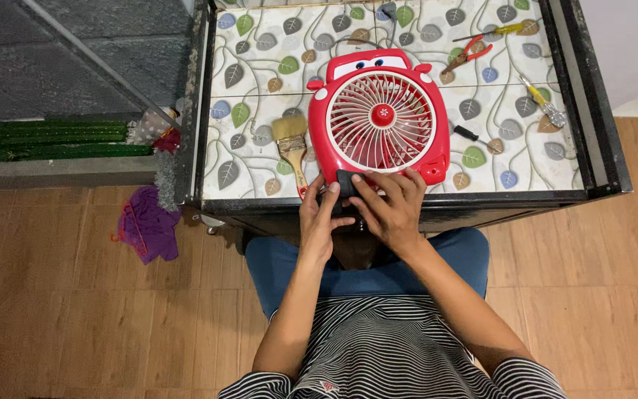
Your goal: The person assembles a red car-shaped portable fan by attaching the front grille, inserting rubber feet, and securing the rear cover with screws. They use a screwdriver to tighten the screws and ensure the fan is fully assembled.
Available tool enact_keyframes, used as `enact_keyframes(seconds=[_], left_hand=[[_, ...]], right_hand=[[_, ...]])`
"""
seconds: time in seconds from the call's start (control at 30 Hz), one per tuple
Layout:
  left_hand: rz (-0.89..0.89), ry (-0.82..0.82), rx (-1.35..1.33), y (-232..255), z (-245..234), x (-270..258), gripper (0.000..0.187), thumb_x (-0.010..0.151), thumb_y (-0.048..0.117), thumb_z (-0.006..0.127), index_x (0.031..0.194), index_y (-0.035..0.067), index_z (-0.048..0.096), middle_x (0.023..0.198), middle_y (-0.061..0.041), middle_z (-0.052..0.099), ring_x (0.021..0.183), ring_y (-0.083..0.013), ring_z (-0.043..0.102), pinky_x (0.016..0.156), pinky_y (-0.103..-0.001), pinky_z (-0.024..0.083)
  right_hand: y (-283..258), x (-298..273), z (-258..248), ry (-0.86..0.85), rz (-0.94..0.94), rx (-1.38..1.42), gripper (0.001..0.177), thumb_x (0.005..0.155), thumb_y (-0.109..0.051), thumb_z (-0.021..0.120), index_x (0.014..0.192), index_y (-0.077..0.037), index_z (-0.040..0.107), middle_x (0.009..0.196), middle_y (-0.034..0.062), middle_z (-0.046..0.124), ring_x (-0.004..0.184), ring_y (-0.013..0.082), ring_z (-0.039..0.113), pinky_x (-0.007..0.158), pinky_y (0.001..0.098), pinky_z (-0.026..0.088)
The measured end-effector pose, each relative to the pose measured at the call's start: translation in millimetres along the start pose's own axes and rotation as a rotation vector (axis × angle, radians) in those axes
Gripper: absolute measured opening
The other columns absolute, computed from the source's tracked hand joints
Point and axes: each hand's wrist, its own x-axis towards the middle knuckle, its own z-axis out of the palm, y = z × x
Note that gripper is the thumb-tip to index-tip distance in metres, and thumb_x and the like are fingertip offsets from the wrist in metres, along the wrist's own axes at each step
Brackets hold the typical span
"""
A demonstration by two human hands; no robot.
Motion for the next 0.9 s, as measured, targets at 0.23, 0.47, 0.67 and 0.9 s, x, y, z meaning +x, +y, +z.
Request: enact_keyframes(seconds=[0.23,0.47,0.67,0.9], left_hand=[[0.011,0.005,0.029,-1.1,-2.1,3.1,0.058,0.094,0.033,0.071,0.141,0.002,0.056,0.103,-0.006,0.07,0.084,-0.0132,0.068,0.059,-0.028,0.062],[0.018,0.04,0.123,0.0,-3.2,5.7,0.058,0.095,0.037,0.069,0.14,0.002,0.058,0.097,-0.005,0.07,0.079,-0.0118,0.067,0.054,-0.026,0.06],[0.029,0.034,0.155,-0.9,-5.8,7.2,0.06,0.095,0.037,0.069,0.143,0.002,0.058,0.093,-0.003,0.068,0.076,-0.0094,0.065,0.053,-0.023,0.058],[0.039,0.047,0.181,-3.3,-7.5,9.9,0.059,0.095,0.036,0.07,0.142,0.002,0.06,0.09,-0.002,0.068,0.072,-0.0089,0.064,0.053,-0.022,0.057]], right_hand=[[12.5,14.9,-8.6,-0.077,-0.12,0.034,0.042,0.089,-0.026,0.084,0.128,-0.013,0.073,0.124,0.0026,0.068,0.109,0.0221,0.059,0.107,0.0466,0.042],[10.9,25.6,-17.1,-0.105,-0.123,0.107,0.04,0.085,-0.023,0.084,0.123,-0.016,0.074,0.12,0.004,0.067,0.103,0.0272,0.059,0.095,0.0434,0.046],[14.3,30.8,-23.0,-0.155,-0.114,0.167,0.041,0.085,-0.022,0.083,0.124,-0.015,0.074,0.119,0.0032,0.068,0.103,0.026,0.06,0.093,0.0417,0.047],[14.2,35.0,-25.5,-0.161,-0.127,0.177,0.039,0.085,-0.022,0.084,0.122,-0.015,0.075,0.116,0.0029,0.069,0.099,0.0257,0.062,0.086,0.0398,0.048]])
